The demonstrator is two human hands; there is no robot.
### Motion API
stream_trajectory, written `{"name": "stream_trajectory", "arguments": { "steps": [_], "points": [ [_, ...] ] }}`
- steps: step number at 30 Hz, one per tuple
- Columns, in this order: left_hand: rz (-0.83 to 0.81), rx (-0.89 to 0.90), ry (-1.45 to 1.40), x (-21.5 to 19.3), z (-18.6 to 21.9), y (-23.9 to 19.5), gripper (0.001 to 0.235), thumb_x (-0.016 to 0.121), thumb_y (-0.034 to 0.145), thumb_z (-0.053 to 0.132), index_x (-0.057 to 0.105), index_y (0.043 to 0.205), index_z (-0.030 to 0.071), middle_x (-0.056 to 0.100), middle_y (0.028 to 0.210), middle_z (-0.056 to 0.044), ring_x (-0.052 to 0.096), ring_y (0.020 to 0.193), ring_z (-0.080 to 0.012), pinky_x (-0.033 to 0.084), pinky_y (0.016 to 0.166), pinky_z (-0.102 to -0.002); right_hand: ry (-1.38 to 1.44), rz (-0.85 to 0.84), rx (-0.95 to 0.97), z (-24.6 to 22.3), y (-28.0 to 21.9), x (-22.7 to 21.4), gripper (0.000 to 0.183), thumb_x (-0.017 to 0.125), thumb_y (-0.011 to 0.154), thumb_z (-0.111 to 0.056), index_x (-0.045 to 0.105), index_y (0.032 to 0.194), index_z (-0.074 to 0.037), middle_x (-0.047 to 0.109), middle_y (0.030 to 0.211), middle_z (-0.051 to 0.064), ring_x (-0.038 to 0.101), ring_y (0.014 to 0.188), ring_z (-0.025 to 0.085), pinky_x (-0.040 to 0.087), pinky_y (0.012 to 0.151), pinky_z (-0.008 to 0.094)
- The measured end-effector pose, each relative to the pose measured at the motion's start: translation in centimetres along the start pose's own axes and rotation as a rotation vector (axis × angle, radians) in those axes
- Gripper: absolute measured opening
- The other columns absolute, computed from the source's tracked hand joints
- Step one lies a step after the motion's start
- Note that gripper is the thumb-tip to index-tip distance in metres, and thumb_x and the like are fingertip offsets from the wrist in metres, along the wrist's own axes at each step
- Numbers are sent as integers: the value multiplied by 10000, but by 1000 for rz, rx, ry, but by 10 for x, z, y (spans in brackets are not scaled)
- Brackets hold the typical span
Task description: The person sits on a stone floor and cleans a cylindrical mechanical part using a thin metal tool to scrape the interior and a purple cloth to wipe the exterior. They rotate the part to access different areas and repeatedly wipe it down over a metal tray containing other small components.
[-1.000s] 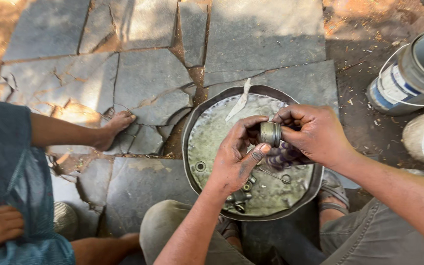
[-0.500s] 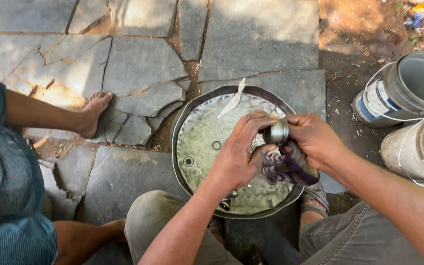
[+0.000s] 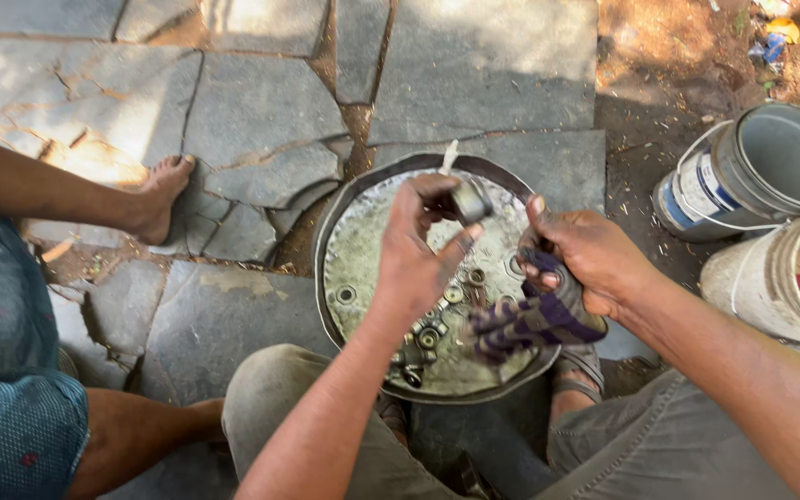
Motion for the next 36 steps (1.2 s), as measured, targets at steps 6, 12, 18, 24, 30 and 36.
{"name": "stream_trajectory", "arguments": {
  "steps": [6, 12, 18, 24, 30, 36],
  "points": [
    [42, -196, -340, -6, -28, 1, 525, 697, 791, -70, 566, 1271, 100, 614, 1141, -74, 614, 1015, -162, 527, 907, -298, 10, 20, -44, -2, 6, -5, 699, 537, 925, -651, 643, 808, 30, 639, 668, 137, 524, 504, 149, 425, 469, 282],
    [-20, -475, -785, 12, -52, -12, 386, 522, 827, 135, 589, 1205, 92, 577, 974, -92, 584, 801, -191, 472, 664, -323, 90, -4, -88, -5, 8, -16, 753, 422, 995, -677, 642, 848, 28, 638, 701, 132, 562, 552, 157, 446, 490, 270],
    [-177, -401, -666, 31, -66, -22, 497, 501, 867, -3, 565, 1354, 74, 547, 1060, -106, 564, 909, -180, 458, 782, -293, 77, -27, -173, -9, 11, -27, 727, 396, 1064, -649, 654, 967, 24, 648, 812, 100, 576, 698, 143, 477, 605, 266],
    [-209, -168, -166, 28, -37, -13, 629, 638, 748, -72, 543, 1348, 91, 544, 1250, -87, 566, 1024, -233, 482, 897, -341, 71, -5, -216, -25, 8, -22, 788, 359, 1037, -666, 672, 1171, 44, 651, 908, 68, 599, 878, 145, 515, 800, 290],
    [-262, -9, 291, 34, -19, -21, 617, 807, 768, 118, 568, 1337, 127, 548, 1236, -147, 622, 1109, -316, 534, 959, -383, 93, -126, -346, -30, -5, -14, 903, 367, 1012, -750, 658, 1288, 59, 642, 978, 76, 572, 953, 159, 468, 877, 304],
    [-270, -181, 293, 45, -51, -22, 302, 820, 876, 257, 706, 1096, 85, 636, 1019, -89, 661, 920, -213, 550, 832, -340, 201, -227, -410, -29, -7, -4, 900, 494, 936, -720, 568, 1399, 48, 641, 1148, 74, 593, 1052, 168, 490, 967, 332]
  ]
}}
Point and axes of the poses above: each hand's wrist, its own y-axis towards the middle knuckle, its own x-axis out of the palm, z = x × y, the point moved 5 cm from there along y, towards the middle knuckle
